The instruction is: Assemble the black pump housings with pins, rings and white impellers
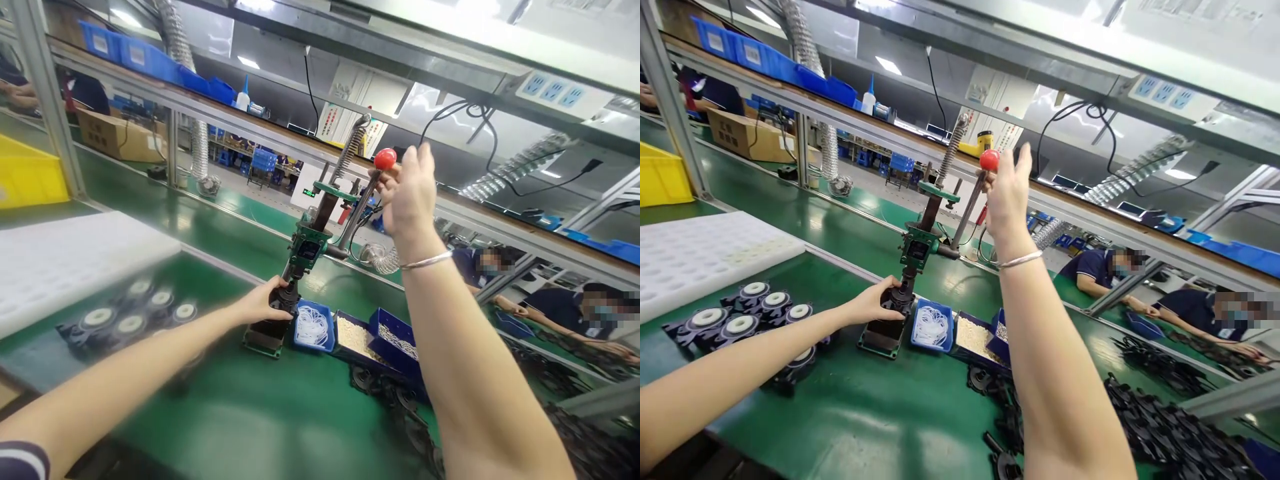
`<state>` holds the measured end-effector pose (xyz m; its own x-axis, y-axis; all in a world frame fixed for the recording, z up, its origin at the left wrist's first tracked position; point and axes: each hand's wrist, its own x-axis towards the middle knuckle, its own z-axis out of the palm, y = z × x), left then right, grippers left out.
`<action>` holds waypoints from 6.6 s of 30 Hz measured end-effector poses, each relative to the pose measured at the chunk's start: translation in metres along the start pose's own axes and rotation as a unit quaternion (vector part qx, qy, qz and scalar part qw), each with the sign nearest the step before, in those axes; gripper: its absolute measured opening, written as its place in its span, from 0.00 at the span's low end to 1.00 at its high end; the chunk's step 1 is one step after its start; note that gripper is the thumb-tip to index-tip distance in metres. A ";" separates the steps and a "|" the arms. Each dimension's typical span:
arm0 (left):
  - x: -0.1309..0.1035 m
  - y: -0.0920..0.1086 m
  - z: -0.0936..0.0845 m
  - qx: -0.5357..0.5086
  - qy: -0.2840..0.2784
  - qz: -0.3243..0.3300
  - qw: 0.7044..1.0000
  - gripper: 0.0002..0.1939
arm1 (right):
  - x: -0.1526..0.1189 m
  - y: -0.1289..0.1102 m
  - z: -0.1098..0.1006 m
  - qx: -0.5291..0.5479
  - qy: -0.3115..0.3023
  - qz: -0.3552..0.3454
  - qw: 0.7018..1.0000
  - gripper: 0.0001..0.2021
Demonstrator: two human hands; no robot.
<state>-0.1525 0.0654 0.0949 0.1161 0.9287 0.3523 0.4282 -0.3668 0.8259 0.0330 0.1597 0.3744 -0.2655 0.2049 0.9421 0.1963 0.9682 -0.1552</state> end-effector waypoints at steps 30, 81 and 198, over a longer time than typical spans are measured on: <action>0.017 -0.012 -0.012 0.025 -0.046 -0.009 0.999 0.36 | -0.192 -0.098 -0.011 0.195 0.031 0.007 0.980 0.14; -0.096 -0.020 0.192 0.000 -0.095 0.151 0.984 0.25 | -0.320 0.156 -0.162 -0.122 -0.202 0.651 0.721 0.12; -0.087 -0.013 0.176 -0.220 -0.139 -0.002 0.965 0.66 | -0.325 -0.072 -0.034 -0.052 -0.505 0.194 0.840 0.05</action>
<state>-0.0108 -0.0011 -0.0242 0.3776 0.8864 0.2677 0.0132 -0.2942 0.9557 0.1370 0.0183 0.0894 -0.8165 0.5708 0.0869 0.5209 0.7931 -0.3156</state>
